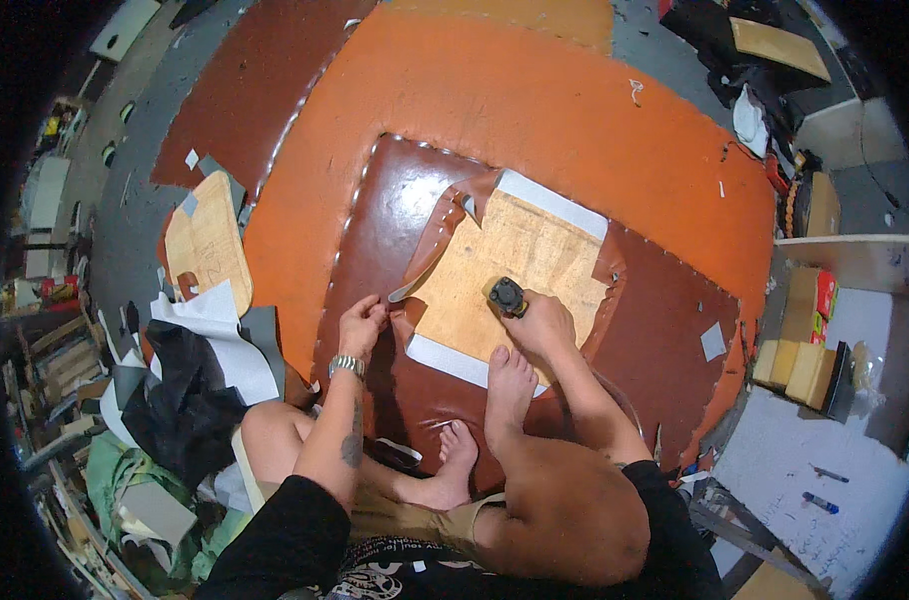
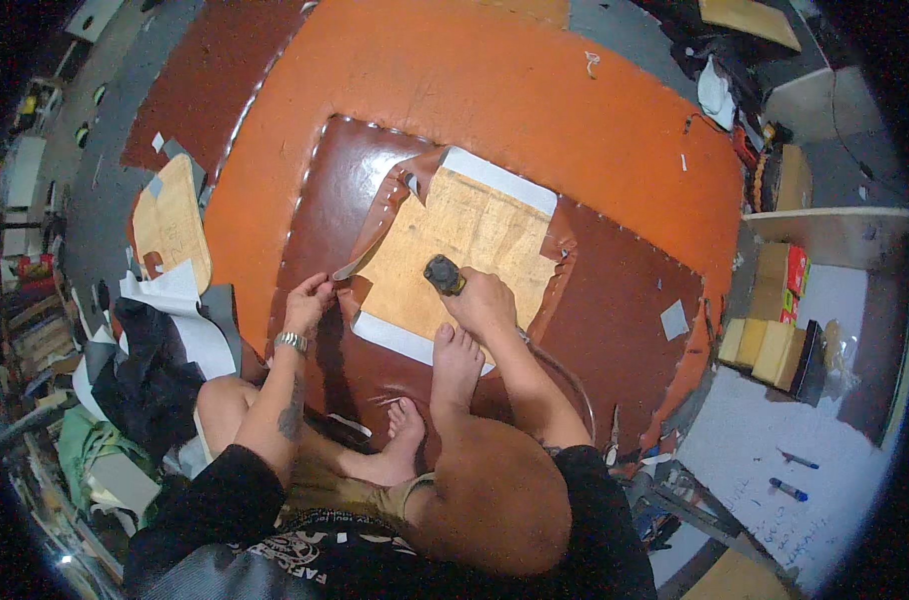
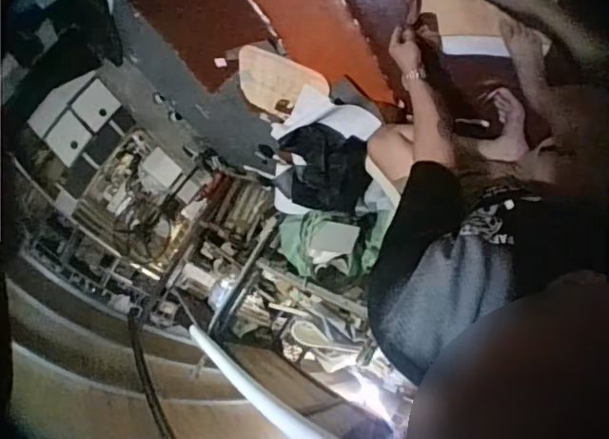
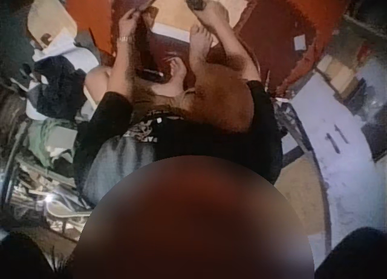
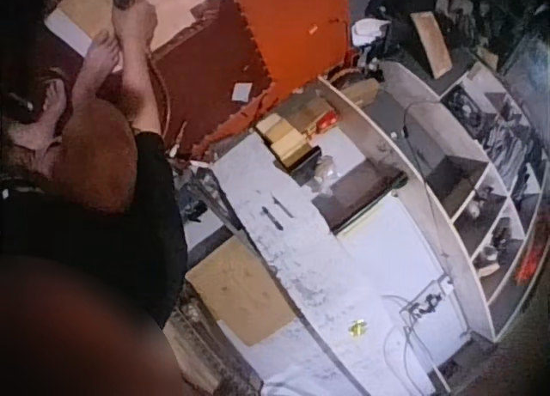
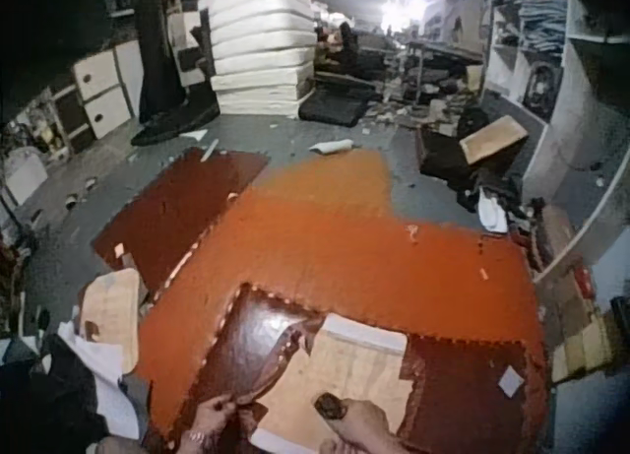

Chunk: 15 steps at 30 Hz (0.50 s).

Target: The person sits on the floor and staples a brown leather-like material onto a wooden board using a staple gun. They position the material, pull it taut, and drive staples along the edges to secure it.

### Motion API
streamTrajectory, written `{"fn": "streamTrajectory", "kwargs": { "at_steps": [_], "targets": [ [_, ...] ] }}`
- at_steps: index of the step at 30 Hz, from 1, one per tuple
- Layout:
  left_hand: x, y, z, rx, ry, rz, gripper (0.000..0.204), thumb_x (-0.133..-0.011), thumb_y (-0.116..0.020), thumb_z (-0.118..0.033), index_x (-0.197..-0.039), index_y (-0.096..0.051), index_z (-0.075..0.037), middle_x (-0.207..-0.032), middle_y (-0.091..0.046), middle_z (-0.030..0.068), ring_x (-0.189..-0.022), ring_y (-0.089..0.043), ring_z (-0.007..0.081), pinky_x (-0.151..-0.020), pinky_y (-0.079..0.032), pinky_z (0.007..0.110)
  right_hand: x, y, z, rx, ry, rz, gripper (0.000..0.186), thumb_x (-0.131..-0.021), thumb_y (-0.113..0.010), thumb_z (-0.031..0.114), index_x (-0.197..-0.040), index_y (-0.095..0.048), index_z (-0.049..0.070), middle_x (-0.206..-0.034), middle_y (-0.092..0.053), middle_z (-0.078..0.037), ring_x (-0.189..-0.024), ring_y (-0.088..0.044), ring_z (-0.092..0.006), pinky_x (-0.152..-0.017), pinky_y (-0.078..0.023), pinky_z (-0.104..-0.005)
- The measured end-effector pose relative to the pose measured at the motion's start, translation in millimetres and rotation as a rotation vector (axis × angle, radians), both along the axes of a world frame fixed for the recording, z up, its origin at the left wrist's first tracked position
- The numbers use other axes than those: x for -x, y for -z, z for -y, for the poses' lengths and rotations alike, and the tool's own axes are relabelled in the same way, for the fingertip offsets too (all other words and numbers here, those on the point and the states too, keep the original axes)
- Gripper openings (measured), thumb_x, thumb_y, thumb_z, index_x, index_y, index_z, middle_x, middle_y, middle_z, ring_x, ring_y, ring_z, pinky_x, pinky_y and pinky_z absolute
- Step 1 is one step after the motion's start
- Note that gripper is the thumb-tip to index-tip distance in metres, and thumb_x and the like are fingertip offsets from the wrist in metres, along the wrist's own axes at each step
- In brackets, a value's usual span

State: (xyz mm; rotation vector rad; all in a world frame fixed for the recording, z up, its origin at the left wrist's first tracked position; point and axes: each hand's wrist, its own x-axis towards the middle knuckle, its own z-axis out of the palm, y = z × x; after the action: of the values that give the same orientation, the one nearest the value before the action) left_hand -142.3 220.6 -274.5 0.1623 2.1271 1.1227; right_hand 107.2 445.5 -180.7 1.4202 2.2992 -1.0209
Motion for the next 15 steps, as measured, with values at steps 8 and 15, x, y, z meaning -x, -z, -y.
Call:
{"fn": "streamTrajectory", "kwargs": {
  "at_steps": [8,15],
  "targets": [
    [-40,21,13,0.004,-0.190,-0.027,0.031,-0.085,-0.089,-0.015,-0.107,-0.076,0.003,-0.083,-0.074,0.0005,-0.070,-0.065,0.0070,-0.064,-0.054,0.026,14,4,7,-0.378,-0.011,-0.024,0.067,-0.084,-0.083,0.030,-0.144,-0.062,0.009,-0.098,-0.074,-0.027,-0.091,-0.072,-0.0444,-0.084,-0.057,-0.0524],
    [-41,22,7,0.122,-0.194,-0.091,0.029,-0.080,-0.093,-0.021,-0.095,-0.078,-0.001,-0.076,-0.075,0.0042,-0.066,-0.067,0.0121,-0.063,-0.055,0.032,104,8,10,-0.291,-0.651,-0.255,0.036,-0.087,-0.081,0.033,-0.109,-0.079,0.005,-0.097,-0.074,-0.023,-0.096,-0.069,-0.0377,-0.089,-0.057,-0.0465]
  ]
}}
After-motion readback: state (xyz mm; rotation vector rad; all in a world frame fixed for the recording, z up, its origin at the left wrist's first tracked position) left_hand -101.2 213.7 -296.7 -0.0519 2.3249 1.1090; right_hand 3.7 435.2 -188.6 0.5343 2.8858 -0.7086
